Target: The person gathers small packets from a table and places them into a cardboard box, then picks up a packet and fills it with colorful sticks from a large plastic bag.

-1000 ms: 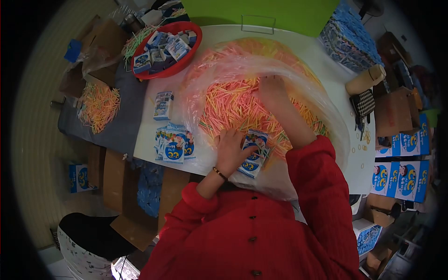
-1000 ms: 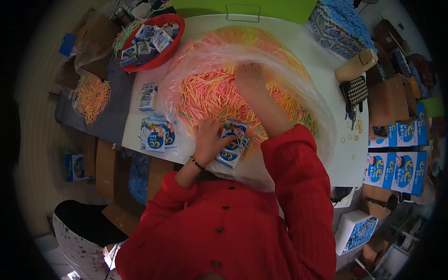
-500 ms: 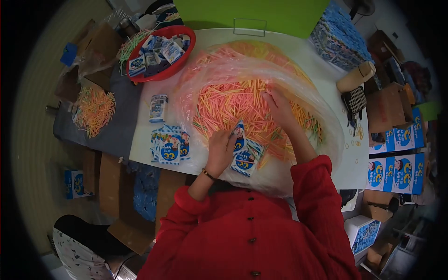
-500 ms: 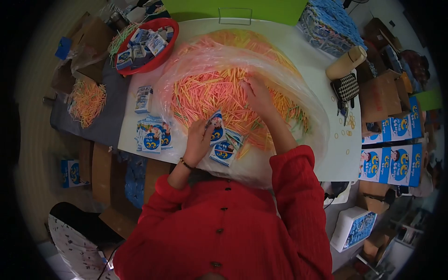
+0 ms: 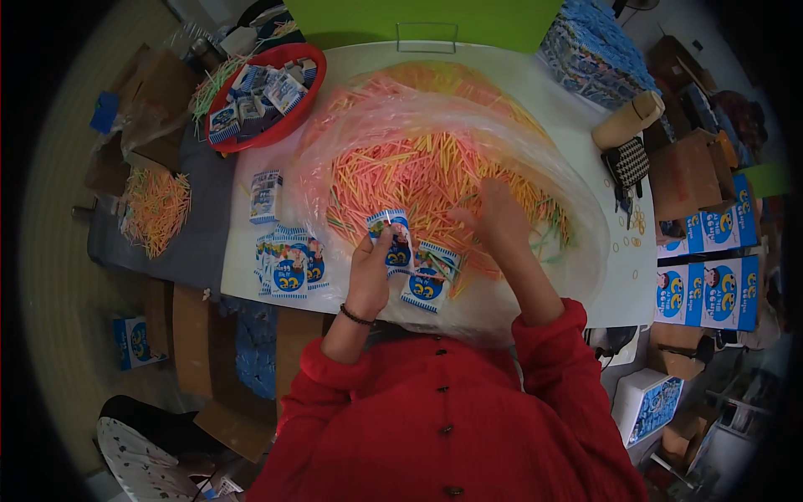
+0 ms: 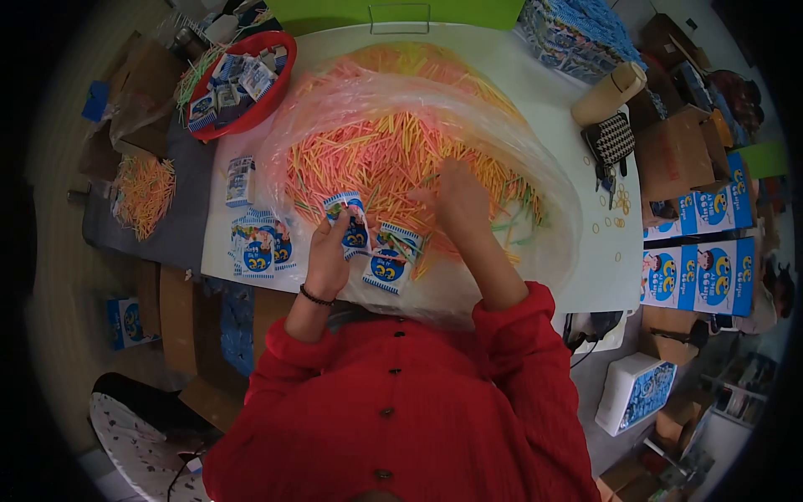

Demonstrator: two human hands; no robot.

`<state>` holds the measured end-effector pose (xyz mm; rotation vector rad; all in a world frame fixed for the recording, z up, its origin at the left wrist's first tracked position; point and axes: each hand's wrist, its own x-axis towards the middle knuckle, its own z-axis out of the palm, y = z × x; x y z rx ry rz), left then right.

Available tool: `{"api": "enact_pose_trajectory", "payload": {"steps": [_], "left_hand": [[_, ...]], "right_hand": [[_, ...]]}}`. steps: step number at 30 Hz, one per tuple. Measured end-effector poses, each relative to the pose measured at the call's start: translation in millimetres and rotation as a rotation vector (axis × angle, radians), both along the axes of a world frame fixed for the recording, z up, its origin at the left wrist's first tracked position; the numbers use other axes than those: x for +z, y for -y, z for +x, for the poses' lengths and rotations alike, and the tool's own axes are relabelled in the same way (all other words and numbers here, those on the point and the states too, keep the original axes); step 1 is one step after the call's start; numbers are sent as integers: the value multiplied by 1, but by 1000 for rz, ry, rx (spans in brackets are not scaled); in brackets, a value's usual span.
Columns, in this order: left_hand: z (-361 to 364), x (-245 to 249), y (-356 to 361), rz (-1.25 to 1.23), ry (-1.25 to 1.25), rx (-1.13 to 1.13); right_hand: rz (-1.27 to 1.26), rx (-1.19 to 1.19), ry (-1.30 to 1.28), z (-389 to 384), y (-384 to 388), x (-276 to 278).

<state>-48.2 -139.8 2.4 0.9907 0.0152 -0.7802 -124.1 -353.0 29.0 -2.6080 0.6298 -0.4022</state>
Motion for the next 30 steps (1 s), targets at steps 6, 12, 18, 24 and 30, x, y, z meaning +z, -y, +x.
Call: {"api": "enact_pose_trajectory", "payload": {"steps": [6,12,18,24,30], "left_hand": [[-5,5,-1,5,21,-42],[-5,-3,-2,22,27,-83],[-9,1,-3,24,42,-92],[-6,-2,0,28,32,-66],[-7,-8,2,15,-17,-89]], "right_hand": [[-228,345,8,5,4,-12],[-453,483,-12,1,13,-15],[-121,494,306,-19,34,-36],[635,196,472,-53,30,-59],[810,114,469,-54,29,-47]]}}
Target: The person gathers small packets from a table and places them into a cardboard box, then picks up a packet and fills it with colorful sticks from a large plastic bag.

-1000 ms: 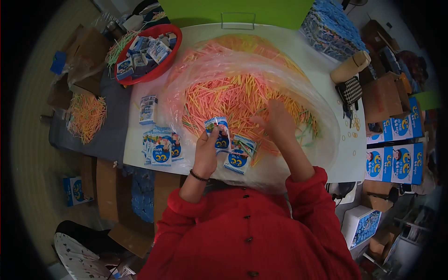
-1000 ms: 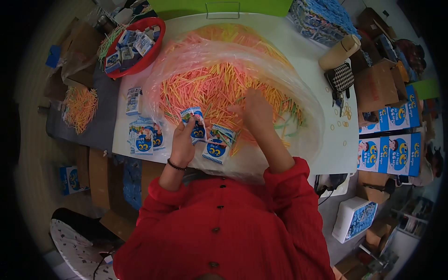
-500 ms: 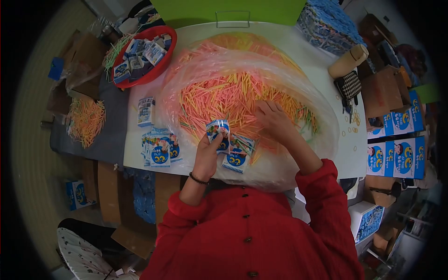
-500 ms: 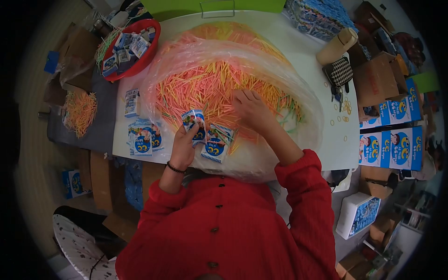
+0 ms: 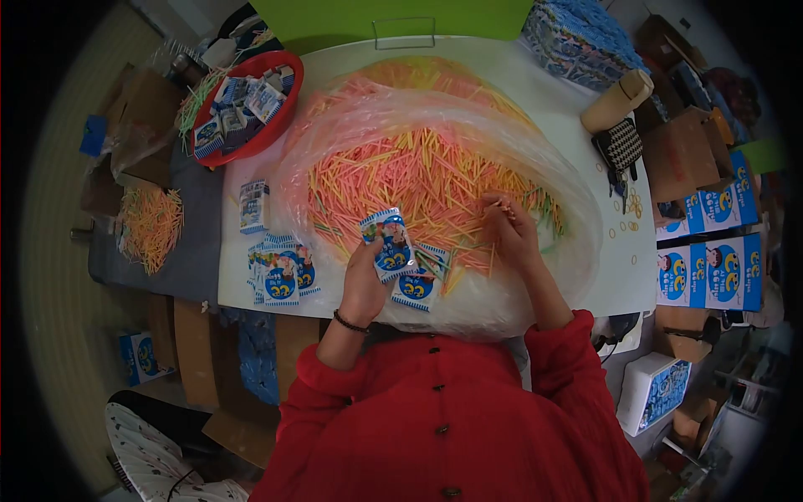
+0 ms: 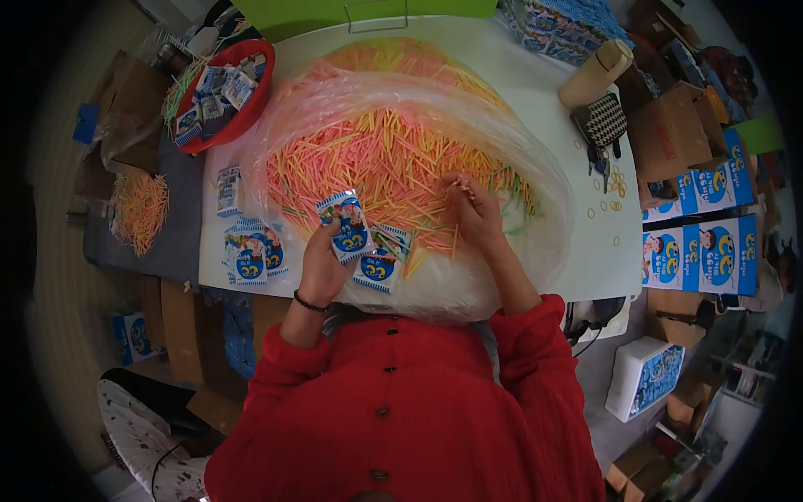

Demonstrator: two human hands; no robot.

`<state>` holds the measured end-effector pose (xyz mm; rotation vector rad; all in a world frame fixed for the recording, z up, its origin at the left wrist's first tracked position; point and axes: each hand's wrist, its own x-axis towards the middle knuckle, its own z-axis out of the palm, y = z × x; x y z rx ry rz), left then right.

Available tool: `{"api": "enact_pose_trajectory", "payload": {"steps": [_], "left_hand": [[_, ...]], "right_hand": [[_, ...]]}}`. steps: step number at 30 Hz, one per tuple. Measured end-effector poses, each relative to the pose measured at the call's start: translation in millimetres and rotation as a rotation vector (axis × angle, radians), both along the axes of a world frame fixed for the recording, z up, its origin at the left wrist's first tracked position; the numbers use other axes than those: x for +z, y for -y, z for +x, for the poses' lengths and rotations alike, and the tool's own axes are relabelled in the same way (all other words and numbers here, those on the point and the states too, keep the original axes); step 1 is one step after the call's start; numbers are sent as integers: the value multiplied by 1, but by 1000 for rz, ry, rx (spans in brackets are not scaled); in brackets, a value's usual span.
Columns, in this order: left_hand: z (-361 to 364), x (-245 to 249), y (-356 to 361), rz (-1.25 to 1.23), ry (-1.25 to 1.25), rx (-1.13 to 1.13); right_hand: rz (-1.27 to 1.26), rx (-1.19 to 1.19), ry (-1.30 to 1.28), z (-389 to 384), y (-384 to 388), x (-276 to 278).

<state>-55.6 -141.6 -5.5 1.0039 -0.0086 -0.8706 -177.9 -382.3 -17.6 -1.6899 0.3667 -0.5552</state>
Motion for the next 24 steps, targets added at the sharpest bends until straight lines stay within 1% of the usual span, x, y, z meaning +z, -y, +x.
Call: {"api": "enact_pose_trajectory", "payload": {"steps": [1,2,4,5,7,8,10,11,12,13,14,16,17,18,19,20,21,22,23,24], "left_hand": [[0,-4,-1,53,121,-38],[1,-7,-4,52,122,-34],[3,3,-7,-109,-62,-112],[3,1,-7,-108,-63,-111],[4,-2,-5,-194,-235,-68],[4,-1,-4,-194,-235,-70],[1,5,0,-144,-333,2],[-1,8,1,-143,-334,4],[-2,10,2,-120,-277,-11],[-3,11,4,-95,-220,-25],[-4,10,4,-94,-220,-17],[-8,6,2,-108,-89,-113],[-11,5,4,-76,-63,-89],[-12,3,5,-64,-62,-77],[-13,2,7,30,119,-89],[-12,-1,8,122,301,-106],[-9,-7,10,261,467,-105],[-5,-13,13,261,468,-106],[-2,-18,18,307,606,-41],[0,-17,22,351,742,26]], "right_hand": [[105,-74,75,2,0,1],[104,-71,76,3,2,2],[447,-284,108,3,10,4],[448,-283,107,3,15,4],[833,-404,189,5,22,10],[833,-407,190,4,21,13],[503,-405,73,4,7,33],[504,-404,72,0,7,21],[228,-310,12,-6,9,1],[-46,-212,-47,-11,9,-6],[-45,-203,-47,-19,11,-11],[-198,-153,-181,-25,6,-7],[-187,-137,-181,-25,3,-5],[-88,-183,-136,-25,-1,1],[9,-233,-93,-25,-3,4],[16,-228,-93,-24,-3,2],[-110,-224,-121,-24,-2,1],[-240,-222,-147,-25,0,0],[-241,-225,-146,-27,3,-4],[-311,-231,-135,-27,4,-6]]}}
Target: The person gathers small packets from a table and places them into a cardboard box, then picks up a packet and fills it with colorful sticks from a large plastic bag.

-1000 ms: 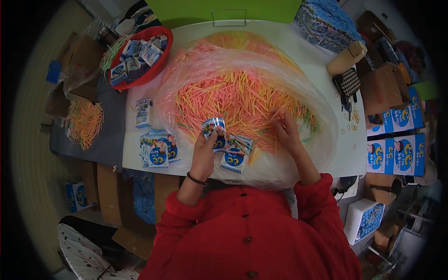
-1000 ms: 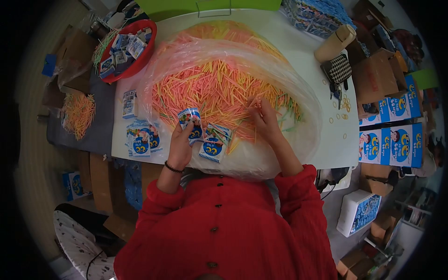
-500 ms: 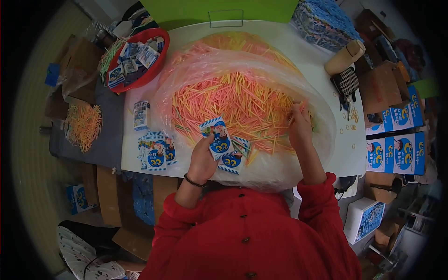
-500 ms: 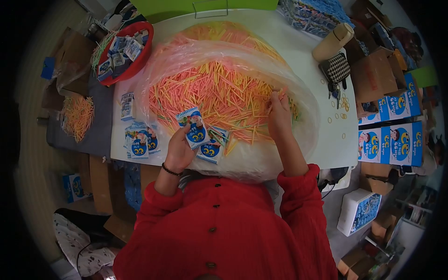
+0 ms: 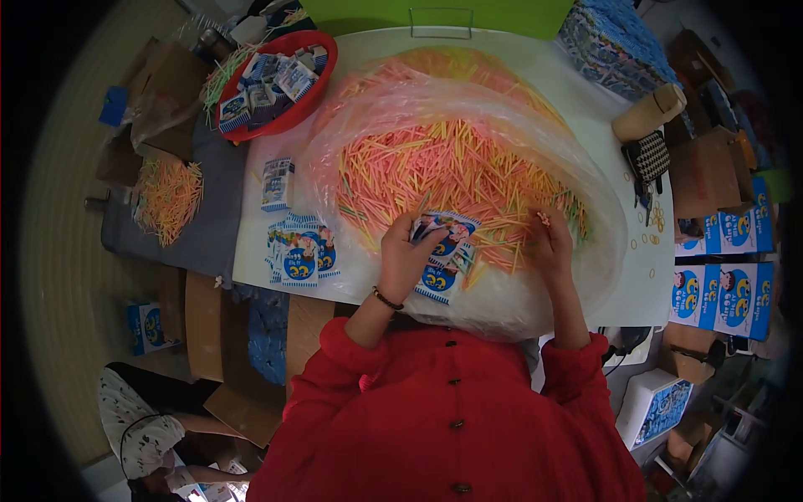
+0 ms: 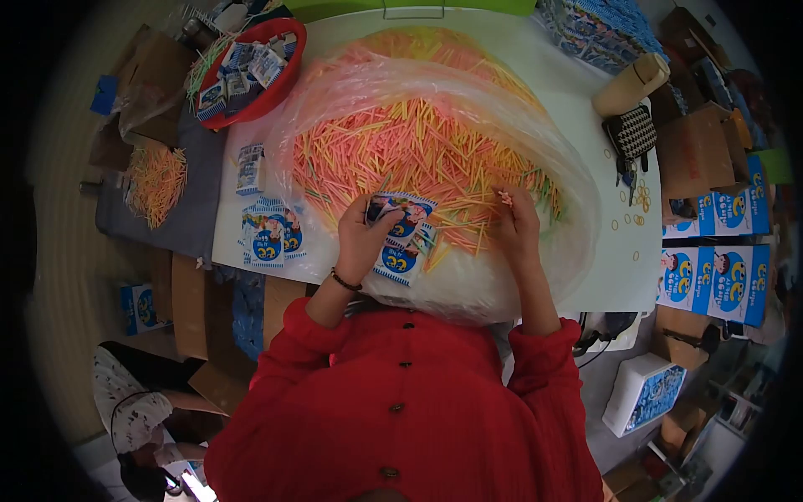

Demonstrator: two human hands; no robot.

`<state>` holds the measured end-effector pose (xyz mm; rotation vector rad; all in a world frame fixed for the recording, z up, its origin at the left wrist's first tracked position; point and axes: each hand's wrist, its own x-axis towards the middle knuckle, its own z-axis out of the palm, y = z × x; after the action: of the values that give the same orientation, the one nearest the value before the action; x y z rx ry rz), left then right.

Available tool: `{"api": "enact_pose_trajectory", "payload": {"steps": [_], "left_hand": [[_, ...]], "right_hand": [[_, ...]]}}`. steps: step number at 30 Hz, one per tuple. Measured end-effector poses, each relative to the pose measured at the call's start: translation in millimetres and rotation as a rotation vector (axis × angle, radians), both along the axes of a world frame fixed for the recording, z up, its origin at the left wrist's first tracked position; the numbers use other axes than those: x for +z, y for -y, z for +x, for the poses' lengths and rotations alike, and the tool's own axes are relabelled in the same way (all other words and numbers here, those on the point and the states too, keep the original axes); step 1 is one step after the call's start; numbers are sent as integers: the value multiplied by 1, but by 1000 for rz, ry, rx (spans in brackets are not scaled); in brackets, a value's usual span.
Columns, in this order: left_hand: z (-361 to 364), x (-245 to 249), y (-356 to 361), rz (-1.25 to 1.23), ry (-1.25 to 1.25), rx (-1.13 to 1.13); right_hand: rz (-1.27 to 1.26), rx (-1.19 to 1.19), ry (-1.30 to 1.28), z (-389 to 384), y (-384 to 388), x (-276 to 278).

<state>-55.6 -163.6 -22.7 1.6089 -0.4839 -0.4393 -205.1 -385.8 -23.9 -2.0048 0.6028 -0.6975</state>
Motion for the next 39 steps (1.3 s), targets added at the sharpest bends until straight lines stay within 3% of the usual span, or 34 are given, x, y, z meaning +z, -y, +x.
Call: {"api": "enact_pose_trajectory", "payload": {"steps": [2,4,5,7,8,10,14,16,20,22,26,28,29,31,35,39], "left_hand": [[4,2,6,5,86,38],[9,9,4,17,173,81],[14,14,-1,-38,112,87],[17,22,-4,-235,-72,142],[18,26,-6,-234,-69,138],[18,32,-14,-390,-452,12],[1,28,-16,-362,-470,-144],[-9,27,-19,-313,-562,-195],[-19,21,-20,-185,-381,-276],[-20,18,-20,-111,-257,-333],[-18,13,-22,-98,-148,-364],[-19,15,-22,-169,-97,-375],[-19,17,-21,-169,-99,-376],[-20,24,-21,-206,-151,-375],[-22,29,-21,-245,-305,-395],[-21,26,-19,-249,-293,-478]], "right_hand": [[-75,7,5,-1,4,0],[1350,-128,751,4,1,23],[1353,-124,753,5,3,21],[703,-100,492,7,5,20],[703,-103,497,7,4,21],[781,14,546,14,-6,40],[887,222,597,23,-33,65],[905,451,588,29,-48,82],[850,570,590,40,-64,88],[528,671,516,49,-65,92],[698,637,417,52,-75,114],[345,656,296,53,-73,100],[346,655,295,53,-74,92],[700,676,328,53,-80,79],[646,704,324,50,-79,72],[1160,530,517,48,-67,67]]}}
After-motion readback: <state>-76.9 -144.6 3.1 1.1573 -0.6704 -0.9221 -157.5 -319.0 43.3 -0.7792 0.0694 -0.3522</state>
